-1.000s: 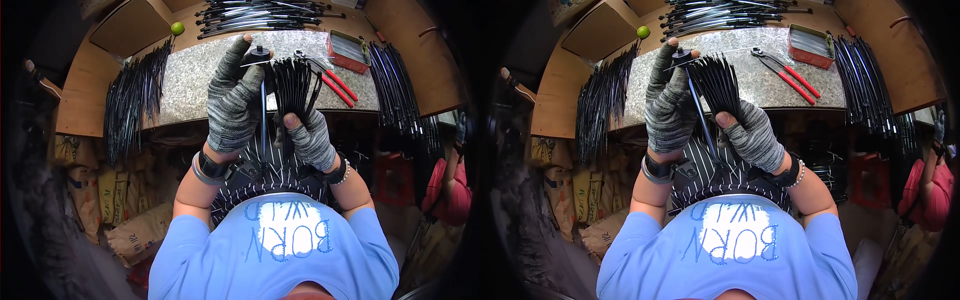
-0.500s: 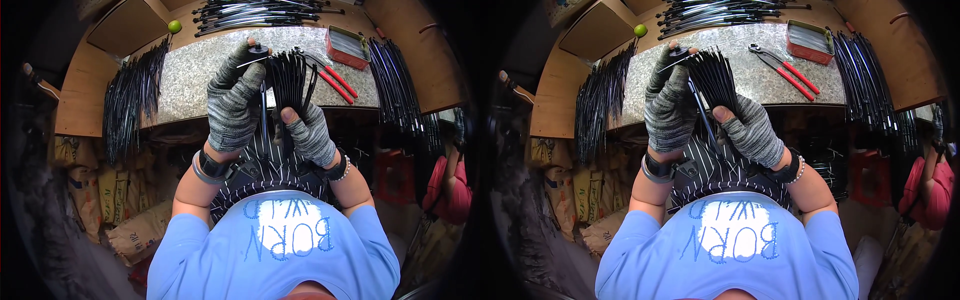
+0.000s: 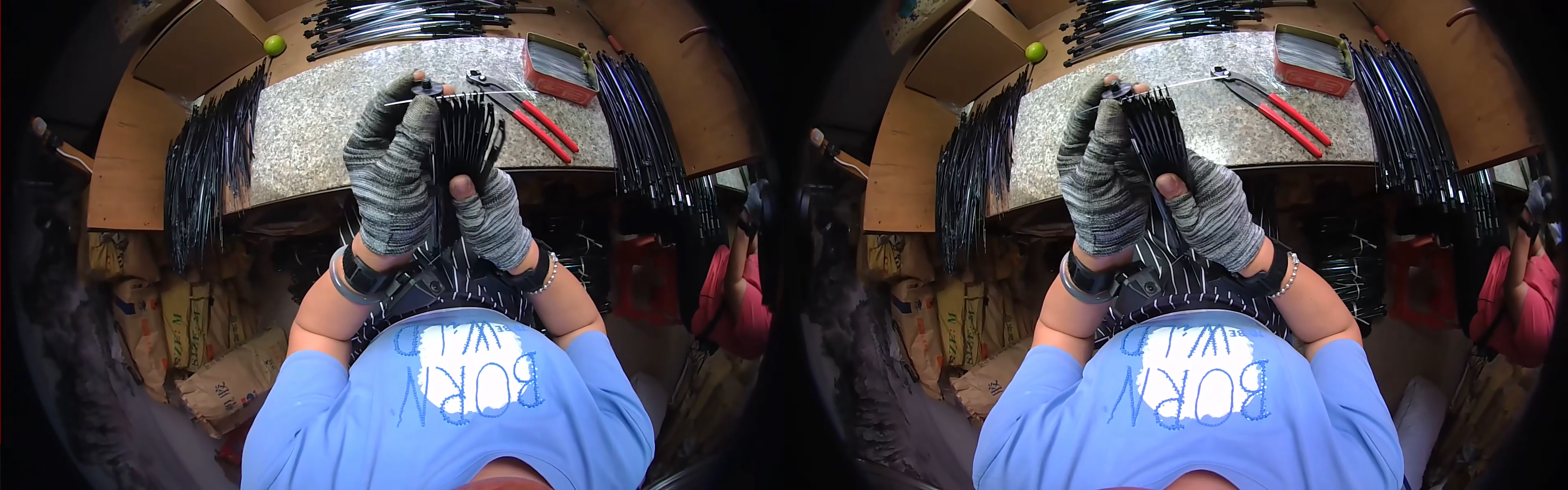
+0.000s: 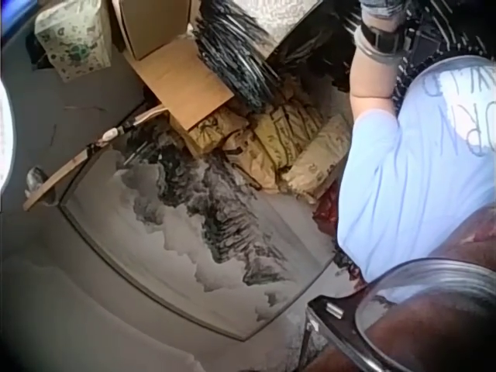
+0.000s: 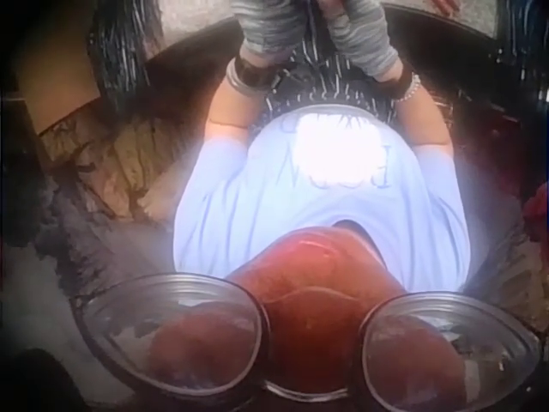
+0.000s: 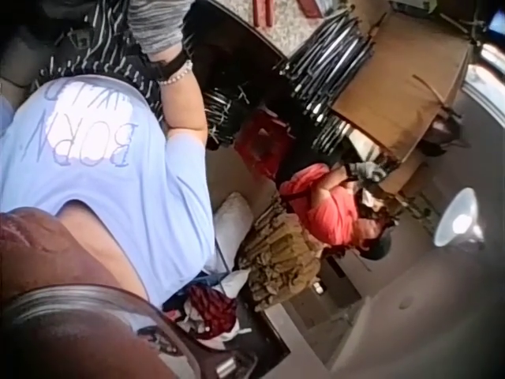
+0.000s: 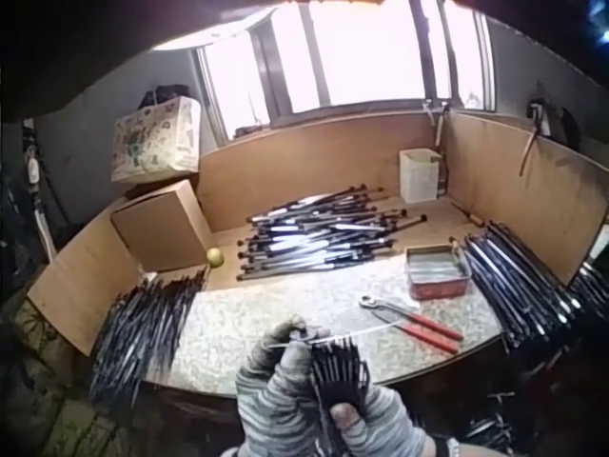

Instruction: The person gathers umbrella ribs, aligns them, and threads a wire through the rib tips. They then wrap the wire around an umbrella shaft, twist the ends, and tighten the connection using pliers before repeating the process.

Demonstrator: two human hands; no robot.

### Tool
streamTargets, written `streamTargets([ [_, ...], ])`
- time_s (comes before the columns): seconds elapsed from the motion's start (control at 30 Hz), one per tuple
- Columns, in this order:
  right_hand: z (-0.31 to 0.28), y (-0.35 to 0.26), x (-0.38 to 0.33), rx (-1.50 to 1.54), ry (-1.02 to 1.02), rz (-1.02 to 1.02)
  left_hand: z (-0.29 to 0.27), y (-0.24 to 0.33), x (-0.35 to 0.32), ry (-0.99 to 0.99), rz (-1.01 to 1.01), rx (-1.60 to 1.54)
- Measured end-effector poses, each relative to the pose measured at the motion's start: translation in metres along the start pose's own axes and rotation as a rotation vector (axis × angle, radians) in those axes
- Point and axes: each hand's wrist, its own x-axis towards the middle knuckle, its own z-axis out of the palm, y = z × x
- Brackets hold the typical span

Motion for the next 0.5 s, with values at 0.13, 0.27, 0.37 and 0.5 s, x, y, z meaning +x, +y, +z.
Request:
streamTargets([
  [0.13,-0.001,0.002,0.002,-0.006,0.004,-0.039,0.007,0.004,0.000,0.021,-0.046,-0.066],
  [0.27,0.004,-0.003,0.008,0.074,0.026,-0.033,0.011,0.004,0.001,0.004,0.081,0.064],
  [0.37,0.004,-0.005,0.010,0.106,0.015,-0.036,0.005,0.001,0.002,-0.082,0.078,0.075],
  [0.5,-0.001,-0.006,0.014,0.029,-0.028,-0.015,0.003,-0.002,0.005,-0.156,-0.037,-0.165],
])
